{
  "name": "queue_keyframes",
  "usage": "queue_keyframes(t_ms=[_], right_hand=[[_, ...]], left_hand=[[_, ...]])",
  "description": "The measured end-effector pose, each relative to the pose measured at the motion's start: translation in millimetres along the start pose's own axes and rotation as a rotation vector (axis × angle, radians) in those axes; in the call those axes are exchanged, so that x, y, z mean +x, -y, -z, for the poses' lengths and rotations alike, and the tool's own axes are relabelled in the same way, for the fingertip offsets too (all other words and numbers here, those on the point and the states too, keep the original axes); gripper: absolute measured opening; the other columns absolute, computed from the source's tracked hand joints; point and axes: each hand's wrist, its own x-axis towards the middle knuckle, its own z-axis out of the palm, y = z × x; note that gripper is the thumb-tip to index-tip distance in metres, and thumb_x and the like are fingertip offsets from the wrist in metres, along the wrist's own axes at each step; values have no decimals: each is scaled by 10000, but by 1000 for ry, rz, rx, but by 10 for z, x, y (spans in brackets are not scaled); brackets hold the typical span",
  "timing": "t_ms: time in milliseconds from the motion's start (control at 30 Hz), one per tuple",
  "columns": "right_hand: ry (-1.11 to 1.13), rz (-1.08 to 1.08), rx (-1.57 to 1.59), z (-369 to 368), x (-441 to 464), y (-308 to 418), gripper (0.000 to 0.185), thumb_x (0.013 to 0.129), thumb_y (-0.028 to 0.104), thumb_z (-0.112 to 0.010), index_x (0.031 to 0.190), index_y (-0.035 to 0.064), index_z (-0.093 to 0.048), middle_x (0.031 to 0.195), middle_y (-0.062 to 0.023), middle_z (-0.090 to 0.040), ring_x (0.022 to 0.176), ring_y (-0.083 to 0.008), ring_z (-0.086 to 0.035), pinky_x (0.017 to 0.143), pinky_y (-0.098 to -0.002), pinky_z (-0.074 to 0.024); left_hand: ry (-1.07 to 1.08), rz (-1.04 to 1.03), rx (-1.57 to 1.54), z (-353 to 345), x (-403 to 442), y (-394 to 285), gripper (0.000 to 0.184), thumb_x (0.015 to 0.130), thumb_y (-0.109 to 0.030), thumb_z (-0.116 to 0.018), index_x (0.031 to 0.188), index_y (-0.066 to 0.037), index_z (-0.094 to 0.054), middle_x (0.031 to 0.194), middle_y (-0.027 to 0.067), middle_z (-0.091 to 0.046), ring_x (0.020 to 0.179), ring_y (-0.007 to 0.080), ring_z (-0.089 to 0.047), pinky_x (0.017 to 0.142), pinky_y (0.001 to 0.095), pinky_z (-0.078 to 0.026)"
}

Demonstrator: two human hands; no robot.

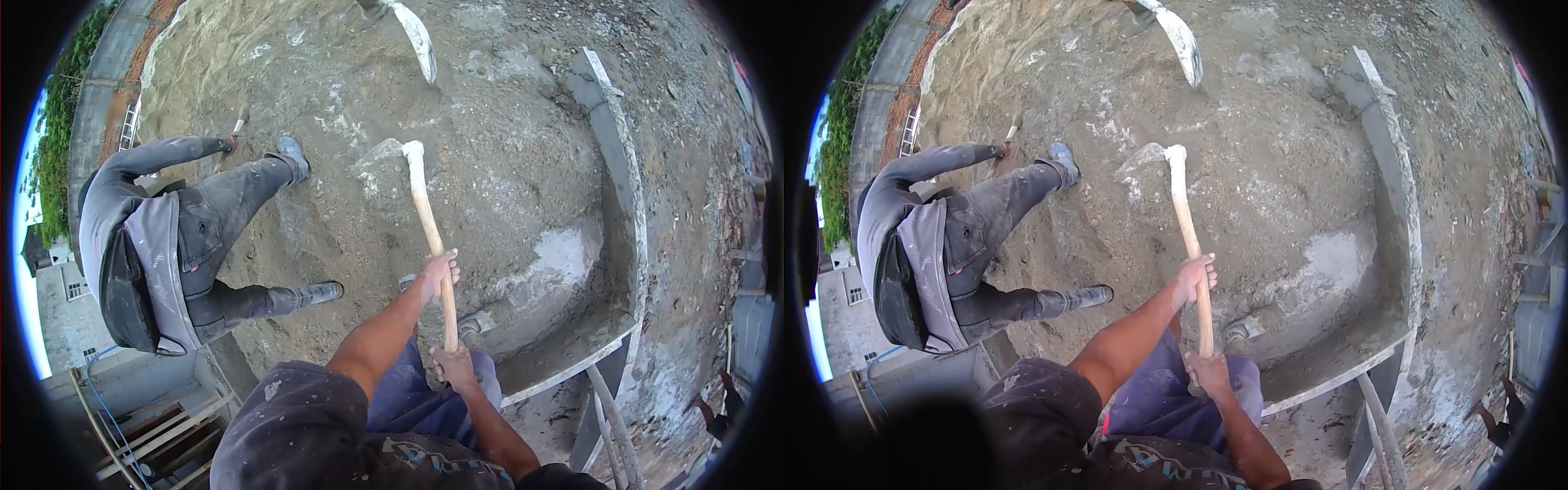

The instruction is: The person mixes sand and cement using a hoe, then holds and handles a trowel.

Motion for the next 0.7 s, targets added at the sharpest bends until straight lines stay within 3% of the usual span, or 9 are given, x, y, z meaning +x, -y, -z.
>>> queue_keyframes(t_ms=[100,200,333,467,533,700], right_hand=[[-42,-17,21,14,-122,-430,277,814,240,-676,683,24,-561,533,-26,-530,417,-104,-508,377,-282,-416],[8,-21,16,-42,77,-874,252,810,228,-683,732,13,-577,537,-37,-532,412,-108,-510,367,-285,-415],[-95,121,-78,-281,125,-898,250,807,228,-689,879,11,-588,555,-44,-538,419,-109,-512,373,-277,-415],[-74,63,-88,-562,392,-23,282,810,233,-689,931,18,-552,570,-33,-536,447,-109,-515,405,-276,-425],[-42,82,-36,-813,735,626,277,813,231,-689,914,24,-535,567,-26,-528,447,-109,-507,403,-273,-419],[79,350,161,-1418,2096,2070,239,832,174,-672,881,36,-483,592,-30,-536,446,-115,-502,386,-275,-403]], left_hand=[[-167,3,35,16,166,284,323,796,-319,-737,850,-117,-490,675,8,-478,493,131,-469,421,300,-405],[-323,-18,111,108,-16,405,321,810,-332,-721,843,-114,-488,638,5,-457,456,130,-448,398,306,-395],[-237,-48,82,352,-285,124,298,820,-315,-717,833,-122,-491,660,2,-479,478,127,-469,404,304,-416],[-176,-119,147,157,-266,-761,267,840,-304,-696,833,-123,-501,662,1,-483,484,113,-467,413,294,-421],[-106,-215,183,23,-172,-1509,254,846,-297,-688,848,-114,-511,659,-2,-478,487,103,-464,410,291,-419],[-65,-607,444,-355,464,-3443,247,844,-235,-675,801,-25,-554,657,31,-540,506,103,-514,406,279,-435]])
